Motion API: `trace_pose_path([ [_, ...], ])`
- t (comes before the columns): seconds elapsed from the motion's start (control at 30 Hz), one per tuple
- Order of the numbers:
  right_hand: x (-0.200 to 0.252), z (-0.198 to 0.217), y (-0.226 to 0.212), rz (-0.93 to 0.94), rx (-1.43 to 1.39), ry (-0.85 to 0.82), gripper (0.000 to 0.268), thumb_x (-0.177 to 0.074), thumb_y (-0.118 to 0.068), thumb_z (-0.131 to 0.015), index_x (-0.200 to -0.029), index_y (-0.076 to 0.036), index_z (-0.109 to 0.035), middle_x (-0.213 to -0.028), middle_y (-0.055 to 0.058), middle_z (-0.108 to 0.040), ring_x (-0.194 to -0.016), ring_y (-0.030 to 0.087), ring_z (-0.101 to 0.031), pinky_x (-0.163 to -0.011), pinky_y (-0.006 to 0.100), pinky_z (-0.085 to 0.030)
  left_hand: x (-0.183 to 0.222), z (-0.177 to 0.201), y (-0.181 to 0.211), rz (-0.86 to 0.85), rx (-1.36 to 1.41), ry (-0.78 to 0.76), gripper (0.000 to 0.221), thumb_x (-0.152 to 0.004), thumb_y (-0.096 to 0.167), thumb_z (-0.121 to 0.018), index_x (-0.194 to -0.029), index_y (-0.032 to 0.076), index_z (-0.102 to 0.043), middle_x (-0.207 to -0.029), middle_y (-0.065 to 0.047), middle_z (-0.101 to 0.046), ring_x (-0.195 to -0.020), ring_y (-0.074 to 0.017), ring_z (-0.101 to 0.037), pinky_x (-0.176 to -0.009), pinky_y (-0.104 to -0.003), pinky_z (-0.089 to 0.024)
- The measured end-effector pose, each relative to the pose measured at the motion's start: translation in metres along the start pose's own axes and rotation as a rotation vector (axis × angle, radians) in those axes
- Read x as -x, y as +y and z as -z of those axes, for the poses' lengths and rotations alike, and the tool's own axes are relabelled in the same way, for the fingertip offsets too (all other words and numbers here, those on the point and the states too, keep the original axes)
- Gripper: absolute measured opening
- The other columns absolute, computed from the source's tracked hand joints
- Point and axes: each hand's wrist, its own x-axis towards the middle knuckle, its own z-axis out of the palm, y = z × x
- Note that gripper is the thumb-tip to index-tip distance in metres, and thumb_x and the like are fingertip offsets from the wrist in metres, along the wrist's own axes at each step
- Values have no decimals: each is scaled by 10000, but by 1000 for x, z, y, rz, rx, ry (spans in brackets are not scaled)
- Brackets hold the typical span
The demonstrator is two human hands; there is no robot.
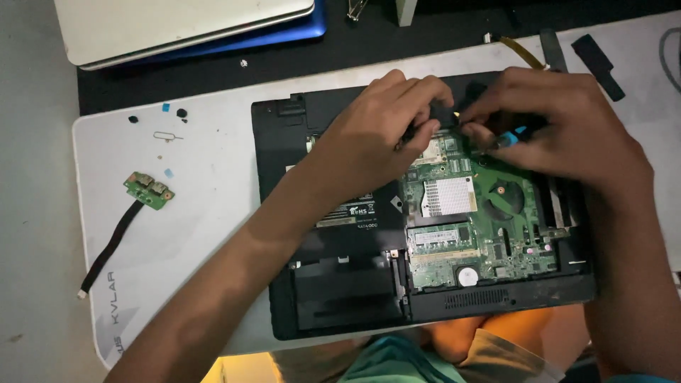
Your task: Reassembling the internal components of a laptop by connecting ribbon cables and using a screwdriver to secure parts.
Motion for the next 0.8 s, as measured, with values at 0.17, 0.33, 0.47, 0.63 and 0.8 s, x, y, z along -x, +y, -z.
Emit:
trace_pose_path([
  [0.17,1,-4,4,-2,-17,-42,433,-785,41,-980,-1208,7,-891,-1053,82,-799,-814,215,-710,-769,374,-558,-1,-1,3,-40,-53,63,234,-1056,-62,-764,-1244,54,-687,-1119,-72,-749,-966,-240,-647,-941,-398,-573],
  [0.33,1,-5,1,-24,80,-15,352,-851,50,-950,-1195,-2,-896,-1062,73,-813,-750,241,-686,-707,400,-527,-1,-3,-1,-97,-162,48,180,-1037,-55,-799,-1167,64,-762,-1112,-72,-646,-1029,-251,-617,-972,-400,-566],
  [0.47,4,-7,4,-6,114,-6,427,-765,60,-955,-1181,-14,-893,-1074,70,-811,-794,256,-691,-753,413,-554,-1,-4,-5,-125,-218,45,139,-995,4,-871,-1072,71,-777,-1117,-82,-594,-1014,-263,-556,-952,-405,-509],
  [0.63,0,-3,-3,-13,-23,-45,248,-796,34,-949,-1021,10,-847,-970,72,-806,-750,210,-701,-718,351,-551,-1,-2,-4,-147,-201,-42,147,-939,84,-958,-985,100,-819,-1149,-73,-578,-1051,-256,-539,-944,-405,-472],
  [0.8,2,0,-2,-2,-170,-118,377,-746,67,-889,-1113,-11,-858,-978,51,-853,-733,179,-736,-676,325,-548,-1,11,-2,-82,-15,-79,106,-891,101,-948,-900,160,-861,-1169,-26,-599,-1031,-196,-521,-1036,-392,-369],
])
